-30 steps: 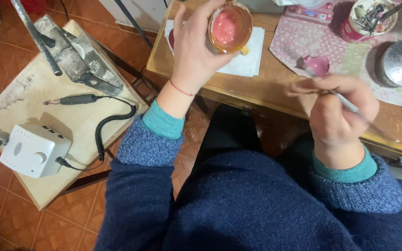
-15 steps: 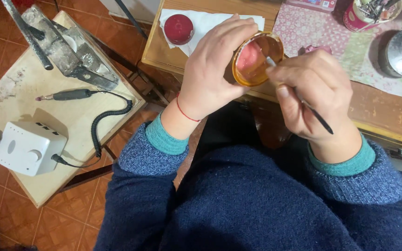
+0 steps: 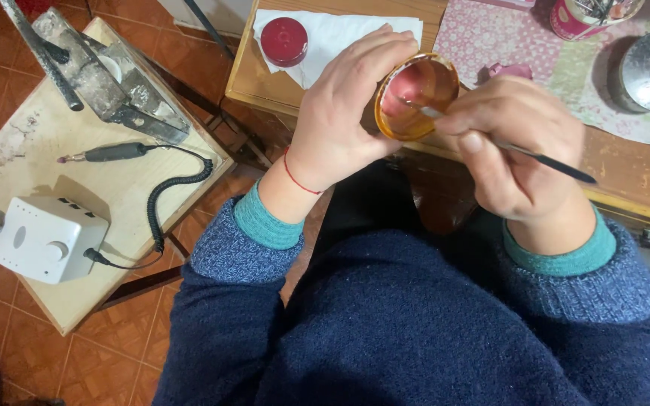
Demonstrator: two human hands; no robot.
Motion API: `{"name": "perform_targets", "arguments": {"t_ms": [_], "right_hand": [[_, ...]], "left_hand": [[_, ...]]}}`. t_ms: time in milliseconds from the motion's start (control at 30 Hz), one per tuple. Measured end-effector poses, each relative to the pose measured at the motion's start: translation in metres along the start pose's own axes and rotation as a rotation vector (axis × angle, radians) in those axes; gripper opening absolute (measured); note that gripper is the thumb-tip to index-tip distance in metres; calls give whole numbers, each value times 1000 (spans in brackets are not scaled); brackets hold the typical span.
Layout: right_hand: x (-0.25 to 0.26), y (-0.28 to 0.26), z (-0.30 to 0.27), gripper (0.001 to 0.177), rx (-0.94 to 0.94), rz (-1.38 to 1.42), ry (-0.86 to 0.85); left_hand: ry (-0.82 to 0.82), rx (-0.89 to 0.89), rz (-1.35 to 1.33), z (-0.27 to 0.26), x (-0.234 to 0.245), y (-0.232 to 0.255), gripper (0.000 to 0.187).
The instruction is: The recorder is shown applying wax and using dental tools to shape a pink wax model on top of a teal dental impression.
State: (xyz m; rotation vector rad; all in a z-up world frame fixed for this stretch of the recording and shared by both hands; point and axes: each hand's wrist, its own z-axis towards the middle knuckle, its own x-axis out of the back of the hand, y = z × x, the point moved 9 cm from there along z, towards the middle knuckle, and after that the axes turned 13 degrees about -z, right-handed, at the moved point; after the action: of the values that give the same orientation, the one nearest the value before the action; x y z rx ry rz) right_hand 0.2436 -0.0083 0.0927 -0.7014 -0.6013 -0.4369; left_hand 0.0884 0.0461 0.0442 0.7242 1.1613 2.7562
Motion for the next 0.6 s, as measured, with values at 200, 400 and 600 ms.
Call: {"name": "perform_targets", "arguments": {"t_ms": [200, 400, 600], "right_hand": [[26, -10, -4, 14, 14, -94, 139], [-4, -25, 17, 10, 179, -167, -60], [-6, -28, 17, 24, 251, -300, -27]], "left_hand": [[-20, -30, 12, -1, -2, -1, 82], [-23, -82, 34, 2, -1, 9, 79], [-4, -107, -4, 3, -2, 10, 79]]}}
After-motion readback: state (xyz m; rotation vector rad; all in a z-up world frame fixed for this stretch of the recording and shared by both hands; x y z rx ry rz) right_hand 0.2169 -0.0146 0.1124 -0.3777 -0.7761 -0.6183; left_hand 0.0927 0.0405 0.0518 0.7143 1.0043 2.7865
